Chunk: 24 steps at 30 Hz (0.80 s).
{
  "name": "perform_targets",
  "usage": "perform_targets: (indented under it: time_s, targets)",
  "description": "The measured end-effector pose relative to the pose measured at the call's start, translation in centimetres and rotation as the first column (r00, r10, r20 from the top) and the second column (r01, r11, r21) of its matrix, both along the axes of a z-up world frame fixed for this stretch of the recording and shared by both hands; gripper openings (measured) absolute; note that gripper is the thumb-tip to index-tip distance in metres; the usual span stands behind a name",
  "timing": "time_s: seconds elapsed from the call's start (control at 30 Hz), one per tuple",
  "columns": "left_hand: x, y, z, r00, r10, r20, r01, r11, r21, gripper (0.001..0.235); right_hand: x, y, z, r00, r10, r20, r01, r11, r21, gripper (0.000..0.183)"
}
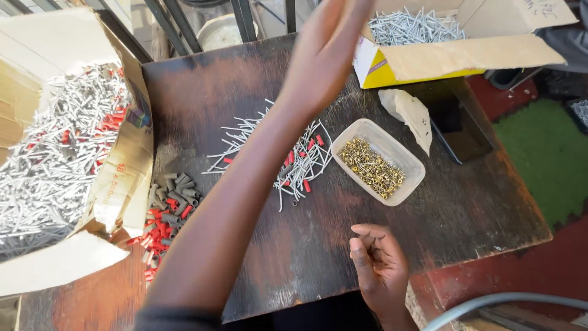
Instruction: Assembling plastic wall plugs by manually inserting metal nails into the plastic sleeves
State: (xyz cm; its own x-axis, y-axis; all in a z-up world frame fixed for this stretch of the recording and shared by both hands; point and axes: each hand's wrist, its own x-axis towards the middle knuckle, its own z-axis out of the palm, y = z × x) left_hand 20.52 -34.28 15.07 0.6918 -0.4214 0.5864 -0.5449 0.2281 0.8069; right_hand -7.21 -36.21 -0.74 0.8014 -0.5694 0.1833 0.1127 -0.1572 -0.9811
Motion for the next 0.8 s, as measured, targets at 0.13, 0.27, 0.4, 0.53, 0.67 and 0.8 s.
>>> perform_targets:
  time_s: [0.13,0.27,0.4,0.53,0.67,0.8]
  targets:
    - [-4.1,10.3,-4.3,0.977,0.212,0.022,-0.211,0.954,0.213,0.055,0.9,0.1,0.2,0.999,-0.030,-0.041,0.029,0.999,-0.018,0.019]
    - [-4.4,15.7,-13.7,0.903,0.423,0.077,-0.415,0.810,0.414,0.028,4.2,1.1,3.9,0.994,0.077,-0.077,-0.088,0.985,-0.148,0.024]
    - [-3.0,16.5,-15.5,0.871,0.466,0.156,-0.480,0.744,0.465,0.039,12.2,1.2,6.2,0.966,0.242,0.086,-0.164,0.839,-0.519,0.028]
    - [-3.2,17.2,-15.5,0.899,0.437,0.041,-0.425,0.842,0.333,0.041,19.7,1.3,6.8,0.953,0.302,-0.038,-0.269,0.778,-0.568,0.027]
    - [-3.3,18.3,-15.3,0.921,0.373,-0.112,-0.345,0.915,0.207,0.051,22.7,2.6,7.0,0.885,0.304,-0.352,-0.461,0.679,-0.571,0.023]
    - [-2.6,20.0,-13.6,0.868,0.491,0.076,-0.475,0.775,0.416,0.059,24.2,3.6,4.7,0.896,0.375,-0.237,-0.428,0.589,-0.686,0.020]
